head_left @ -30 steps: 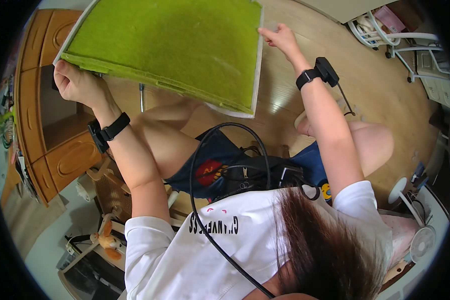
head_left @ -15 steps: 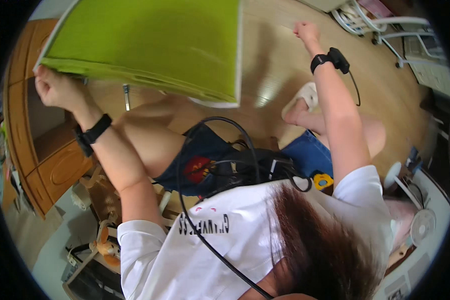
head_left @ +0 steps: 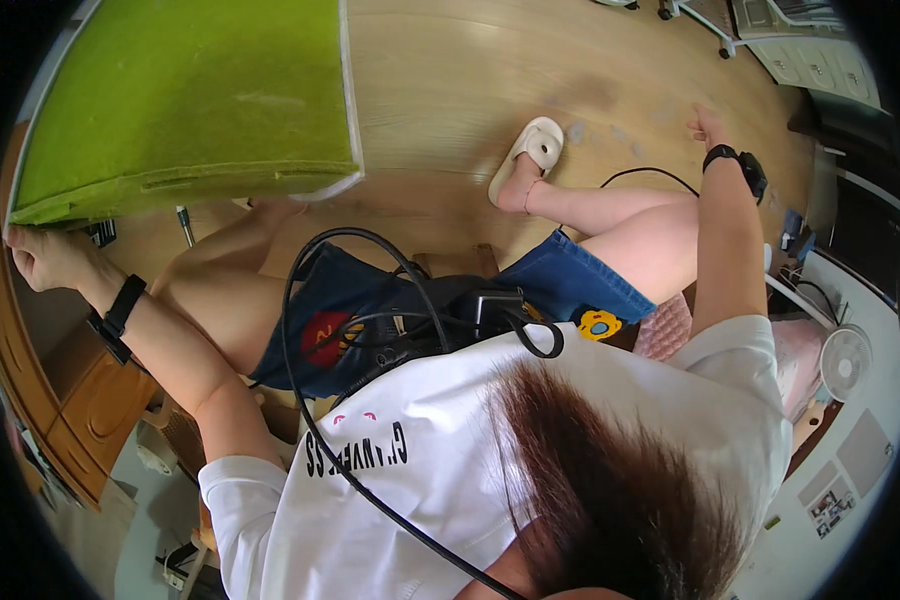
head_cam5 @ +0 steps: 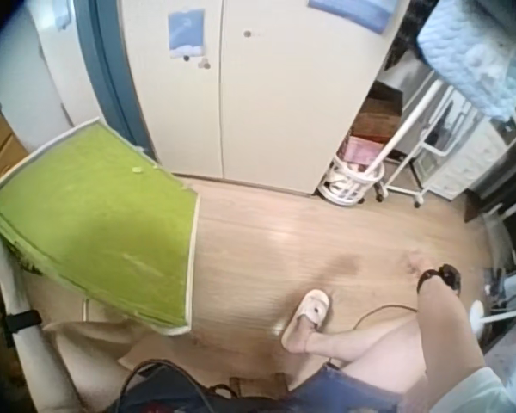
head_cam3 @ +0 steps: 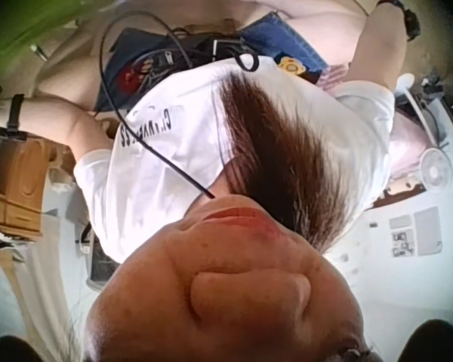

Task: Assembling a collapsible fabric pet house by folding panels and securing them.

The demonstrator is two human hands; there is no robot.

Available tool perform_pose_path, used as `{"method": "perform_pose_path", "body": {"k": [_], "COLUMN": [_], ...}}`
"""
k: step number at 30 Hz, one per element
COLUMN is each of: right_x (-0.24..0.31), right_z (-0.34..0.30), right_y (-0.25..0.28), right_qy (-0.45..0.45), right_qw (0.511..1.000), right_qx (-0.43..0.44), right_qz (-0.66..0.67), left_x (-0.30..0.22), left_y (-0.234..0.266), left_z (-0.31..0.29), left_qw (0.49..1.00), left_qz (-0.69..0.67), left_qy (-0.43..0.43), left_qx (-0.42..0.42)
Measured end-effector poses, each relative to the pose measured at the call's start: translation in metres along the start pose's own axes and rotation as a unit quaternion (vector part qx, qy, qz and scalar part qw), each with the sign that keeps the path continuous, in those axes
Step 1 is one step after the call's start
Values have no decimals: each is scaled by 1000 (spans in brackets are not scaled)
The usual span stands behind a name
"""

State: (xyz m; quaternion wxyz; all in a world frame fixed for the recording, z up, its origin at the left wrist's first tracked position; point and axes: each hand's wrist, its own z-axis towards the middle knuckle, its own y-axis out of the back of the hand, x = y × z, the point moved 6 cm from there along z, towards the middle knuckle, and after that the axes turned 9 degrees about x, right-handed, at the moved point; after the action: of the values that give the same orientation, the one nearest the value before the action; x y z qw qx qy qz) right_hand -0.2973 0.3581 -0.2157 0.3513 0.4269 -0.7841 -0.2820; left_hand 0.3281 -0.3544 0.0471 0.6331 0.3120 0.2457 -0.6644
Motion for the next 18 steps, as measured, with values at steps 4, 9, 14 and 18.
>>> {"method": "perform_pose_path", "body": {"k": [4, 9, 14, 18], "right_x": [37, 144, 240, 271], "right_z": [1, -89, -228, -349], "right_y": [2, -68, -209, -287], "right_qy": [104, 185, 510, 532], "right_qw": [868, 941, 847, 769], "right_qx": [-79, -151, 132, 315], "right_qz": [-479, -238, 73, 164], "left_x": [-14, -17, -20, -21], "left_y": [-15, -3, -28, -30], "left_z": [-4, -6, -19, -22], "left_qw": [1000, 995, 998, 998], "left_qz": [5, 65, -17, -46], "left_qy": [-15, -76, -54, -40], "left_qx": [9, -6, 0, 11]}}
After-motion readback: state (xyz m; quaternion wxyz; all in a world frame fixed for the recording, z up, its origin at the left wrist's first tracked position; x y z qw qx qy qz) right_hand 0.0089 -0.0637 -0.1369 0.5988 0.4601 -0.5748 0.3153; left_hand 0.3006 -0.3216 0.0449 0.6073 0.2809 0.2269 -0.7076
